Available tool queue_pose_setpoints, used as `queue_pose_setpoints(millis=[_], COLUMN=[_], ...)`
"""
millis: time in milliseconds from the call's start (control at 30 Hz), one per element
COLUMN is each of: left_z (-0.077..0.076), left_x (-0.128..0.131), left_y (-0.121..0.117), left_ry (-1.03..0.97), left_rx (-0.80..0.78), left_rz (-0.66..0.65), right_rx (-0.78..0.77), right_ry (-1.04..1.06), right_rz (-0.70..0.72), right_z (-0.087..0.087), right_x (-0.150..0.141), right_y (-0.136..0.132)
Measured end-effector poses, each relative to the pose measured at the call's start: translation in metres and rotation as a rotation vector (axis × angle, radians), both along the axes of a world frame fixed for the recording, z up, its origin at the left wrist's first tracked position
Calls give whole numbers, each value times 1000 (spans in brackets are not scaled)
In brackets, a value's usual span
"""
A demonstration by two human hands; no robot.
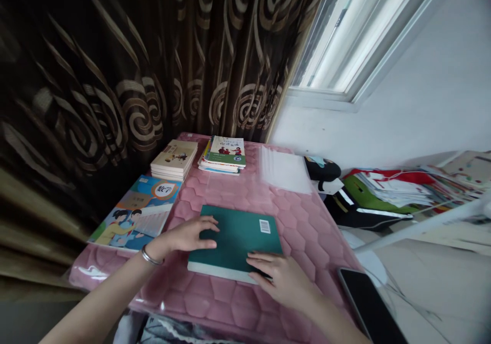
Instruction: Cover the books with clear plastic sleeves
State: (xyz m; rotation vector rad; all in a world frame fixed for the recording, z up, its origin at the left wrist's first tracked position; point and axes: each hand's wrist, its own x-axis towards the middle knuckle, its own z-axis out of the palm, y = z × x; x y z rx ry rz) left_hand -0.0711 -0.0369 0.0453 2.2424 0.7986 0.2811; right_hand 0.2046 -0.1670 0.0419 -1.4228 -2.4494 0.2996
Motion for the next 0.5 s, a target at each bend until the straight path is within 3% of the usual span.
queue_pose_setpoints(millis=[100,200,367,500], left_z=[14,18,-2,-19], left_x=[-13,-22,-25,-11], left_y=[-11,-10,0,7], left_ry=[35,40,-172,-297], left_rx=[-147,-187,-178,-45], left_rz=[-133,-142,177,416], right_rx=[138,261,399,544], right_ry=[20,-43,-115,-128], right_rz=[-32,-78,-166,-276], right_z=[7,13,16,23], right_x=[2,4,13,12], right_y=[3,10,31,49])
